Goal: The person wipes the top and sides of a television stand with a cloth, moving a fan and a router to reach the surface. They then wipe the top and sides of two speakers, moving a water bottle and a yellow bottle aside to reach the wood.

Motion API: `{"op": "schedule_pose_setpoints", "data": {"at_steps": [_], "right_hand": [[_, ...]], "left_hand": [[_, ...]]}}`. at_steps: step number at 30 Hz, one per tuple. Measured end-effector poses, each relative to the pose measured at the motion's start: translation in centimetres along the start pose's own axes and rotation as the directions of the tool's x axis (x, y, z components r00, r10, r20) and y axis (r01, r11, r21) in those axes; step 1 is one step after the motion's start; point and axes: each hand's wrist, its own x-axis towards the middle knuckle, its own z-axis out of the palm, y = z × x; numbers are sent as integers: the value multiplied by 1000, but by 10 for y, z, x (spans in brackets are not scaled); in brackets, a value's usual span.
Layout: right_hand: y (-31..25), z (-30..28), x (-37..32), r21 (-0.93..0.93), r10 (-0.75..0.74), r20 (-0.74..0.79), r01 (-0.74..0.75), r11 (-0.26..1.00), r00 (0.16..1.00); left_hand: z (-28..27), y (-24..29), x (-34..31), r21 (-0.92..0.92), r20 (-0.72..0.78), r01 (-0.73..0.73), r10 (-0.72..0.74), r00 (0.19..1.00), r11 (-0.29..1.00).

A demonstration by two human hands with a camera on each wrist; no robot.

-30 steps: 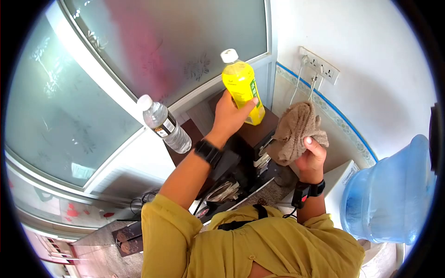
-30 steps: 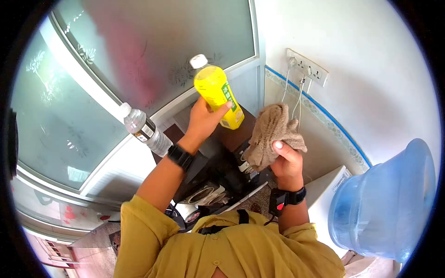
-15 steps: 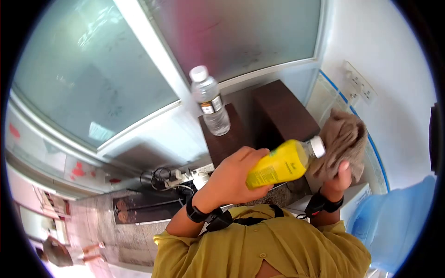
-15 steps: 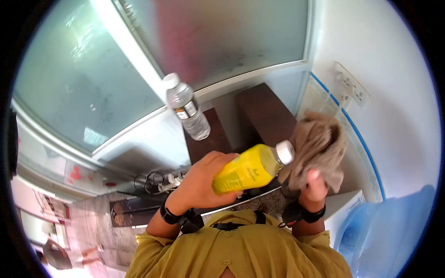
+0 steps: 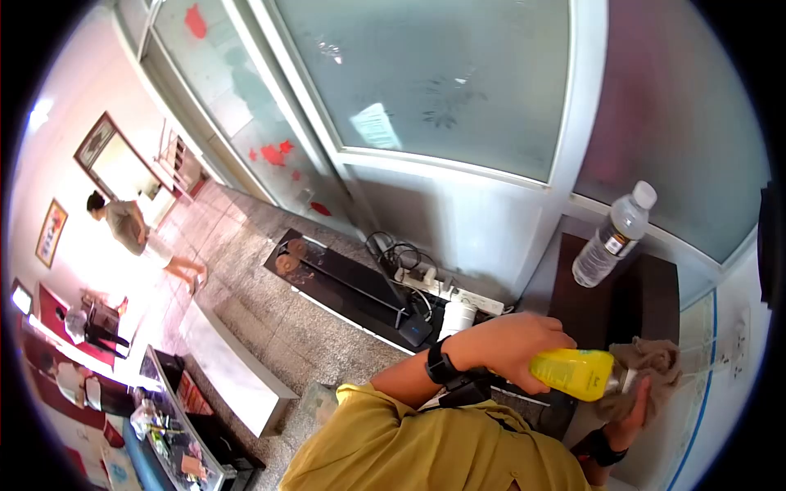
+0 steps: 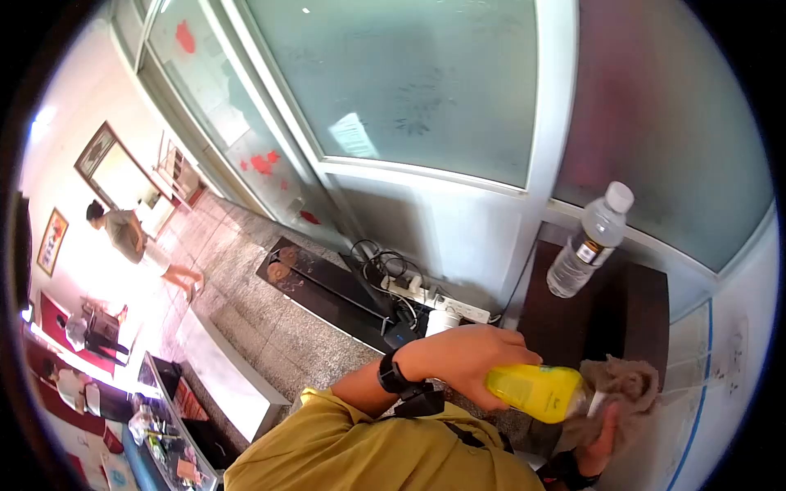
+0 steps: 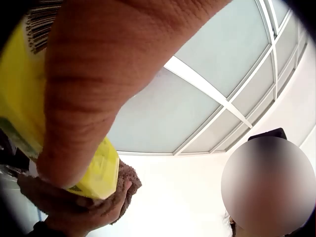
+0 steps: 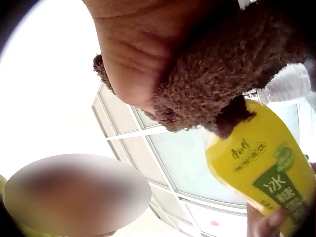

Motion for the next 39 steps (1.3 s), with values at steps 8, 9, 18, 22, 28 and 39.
{"op": "schedule_pose_setpoints", "data": {"at_steps": [8, 9, 18, 22, 28, 39], "right_hand": [[28, -12, 30, -341, -568, 264, 626, 701, 780], [14, -2, 32, -509, -679, 295, 712, 484, 673], [-9, 29, 6, -429, -374, 169, 410, 805, 912], [-35, 60, 2, 156, -59, 222, 24, 987, 973], [-80, 89, 28, -190, -534, 553, 721, 667, 640], [-32, 103, 9, -349, -176, 769, 635, 690, 614]], "left_hand": [[-8, -14, -18, -76, -136, 34, -44, 990, 997], [-11, -11, -20, -164, -196, 73, -105, 975, 984], [0, -16, -14, -614, -255, 77, -290, 922, 786], [4, -14, -9, -651, -189, 94, -281, 941, 753], [15, -19, 2, -548, -54, 152, -217, 975, 823], [20, -43, 20, -432, -339, -28, -134, 931, 901]]}}
